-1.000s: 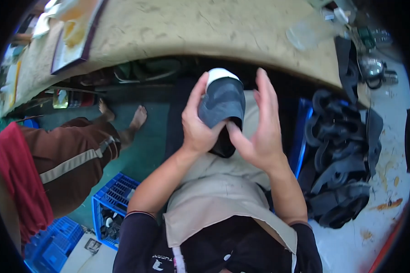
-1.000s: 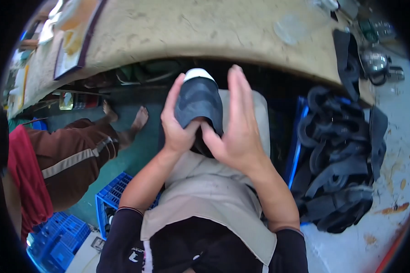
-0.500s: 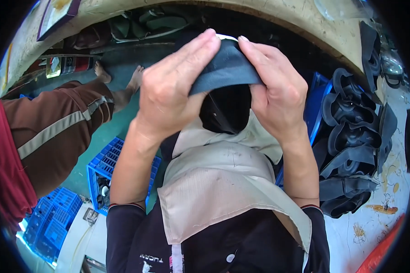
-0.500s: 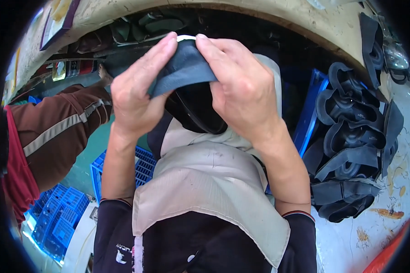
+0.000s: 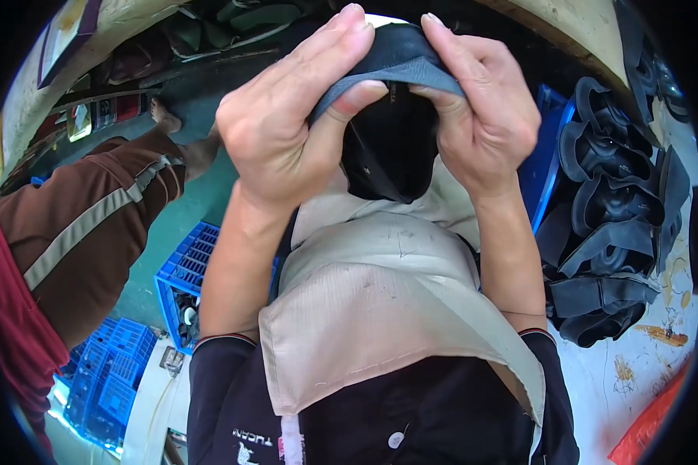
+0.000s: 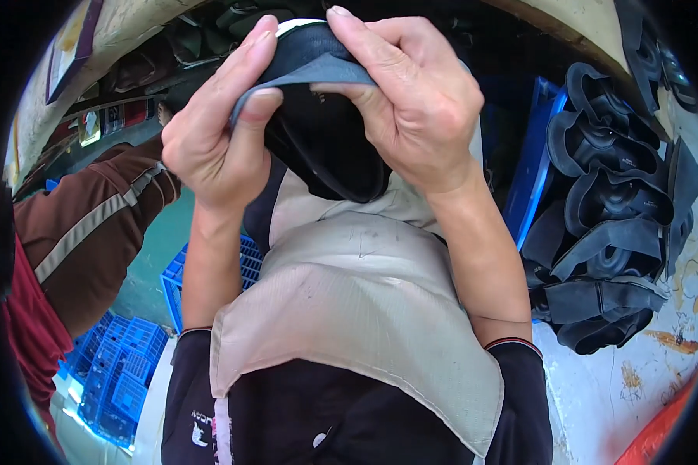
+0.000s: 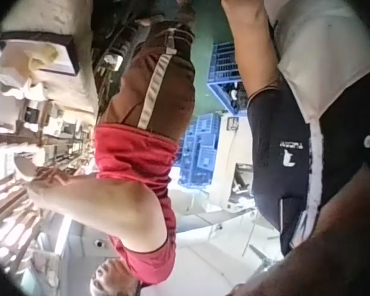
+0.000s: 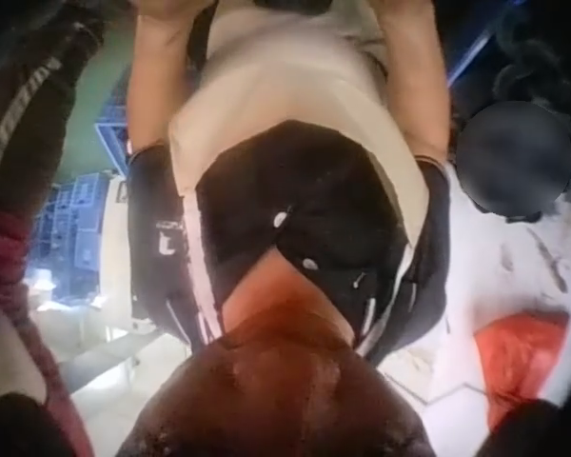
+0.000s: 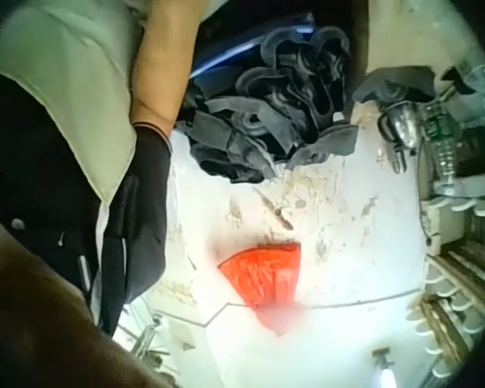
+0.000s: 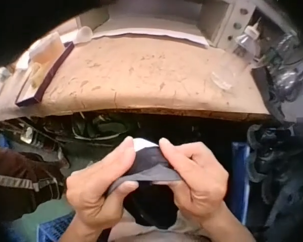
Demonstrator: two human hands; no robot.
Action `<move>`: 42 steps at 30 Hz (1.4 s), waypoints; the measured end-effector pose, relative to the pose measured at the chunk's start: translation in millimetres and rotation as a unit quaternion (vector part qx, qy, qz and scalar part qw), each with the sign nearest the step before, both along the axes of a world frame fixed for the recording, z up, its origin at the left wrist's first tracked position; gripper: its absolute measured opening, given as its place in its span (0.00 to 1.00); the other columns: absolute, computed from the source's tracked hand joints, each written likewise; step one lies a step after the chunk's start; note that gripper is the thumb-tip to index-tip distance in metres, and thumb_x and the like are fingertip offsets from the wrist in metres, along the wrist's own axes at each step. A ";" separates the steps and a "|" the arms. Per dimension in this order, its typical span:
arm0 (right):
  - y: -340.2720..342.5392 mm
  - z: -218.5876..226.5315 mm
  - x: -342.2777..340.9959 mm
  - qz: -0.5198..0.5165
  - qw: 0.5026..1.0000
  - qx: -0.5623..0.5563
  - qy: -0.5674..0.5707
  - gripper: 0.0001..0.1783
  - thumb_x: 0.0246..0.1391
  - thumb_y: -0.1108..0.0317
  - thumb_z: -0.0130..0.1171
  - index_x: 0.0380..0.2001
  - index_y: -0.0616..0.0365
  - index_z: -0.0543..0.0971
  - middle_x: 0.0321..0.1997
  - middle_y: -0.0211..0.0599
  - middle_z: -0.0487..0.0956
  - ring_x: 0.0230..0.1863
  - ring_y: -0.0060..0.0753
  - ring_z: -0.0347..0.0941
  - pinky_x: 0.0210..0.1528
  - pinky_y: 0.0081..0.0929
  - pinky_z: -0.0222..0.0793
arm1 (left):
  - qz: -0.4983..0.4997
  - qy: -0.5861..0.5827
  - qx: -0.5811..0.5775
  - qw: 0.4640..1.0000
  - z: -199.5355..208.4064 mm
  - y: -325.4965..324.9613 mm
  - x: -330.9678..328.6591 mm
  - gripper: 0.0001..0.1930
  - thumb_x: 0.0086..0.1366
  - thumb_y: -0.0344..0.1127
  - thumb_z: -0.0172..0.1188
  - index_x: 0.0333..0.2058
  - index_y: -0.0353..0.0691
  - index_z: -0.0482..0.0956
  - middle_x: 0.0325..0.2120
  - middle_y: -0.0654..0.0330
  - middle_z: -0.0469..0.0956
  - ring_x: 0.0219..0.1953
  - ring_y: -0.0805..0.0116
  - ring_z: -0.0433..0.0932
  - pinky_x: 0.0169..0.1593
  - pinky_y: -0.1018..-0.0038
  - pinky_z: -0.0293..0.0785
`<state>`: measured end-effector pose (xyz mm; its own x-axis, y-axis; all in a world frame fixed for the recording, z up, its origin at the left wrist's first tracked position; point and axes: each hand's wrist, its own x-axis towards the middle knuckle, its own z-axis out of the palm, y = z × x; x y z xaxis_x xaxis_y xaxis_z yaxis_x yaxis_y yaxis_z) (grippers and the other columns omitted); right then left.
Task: Assembling shoe components by applying adhesive to uppers and attaching them to soles, then organizing components.
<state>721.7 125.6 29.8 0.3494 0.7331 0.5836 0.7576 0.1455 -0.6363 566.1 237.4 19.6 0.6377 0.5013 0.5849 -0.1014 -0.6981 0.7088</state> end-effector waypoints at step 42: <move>4.9 62.1 19.9 0.015 0.832 -0.210 0.513 0.10 0.57 0.68 0.66 0.30 0.66 0.85 0.27 0.35 0.80 0.28 0.22 0.71 0.32 0.17 0.67 | 0.061 0.025 -0.625 0.778 65.1 -10.1 21.4 0.10 0.65 0.31 0.62 0.37 0.28 0.83 0.30 0.57 0.82 0.29 0.74 0.75 0.36 0.81 0.73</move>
<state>741.7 130.5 91.9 0.4843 0.8143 -0.3200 -0.2158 -0.2432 -0.9457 587.5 227.4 84.6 0.5469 0.7174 -0.4316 -0.0394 0.5370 0.8427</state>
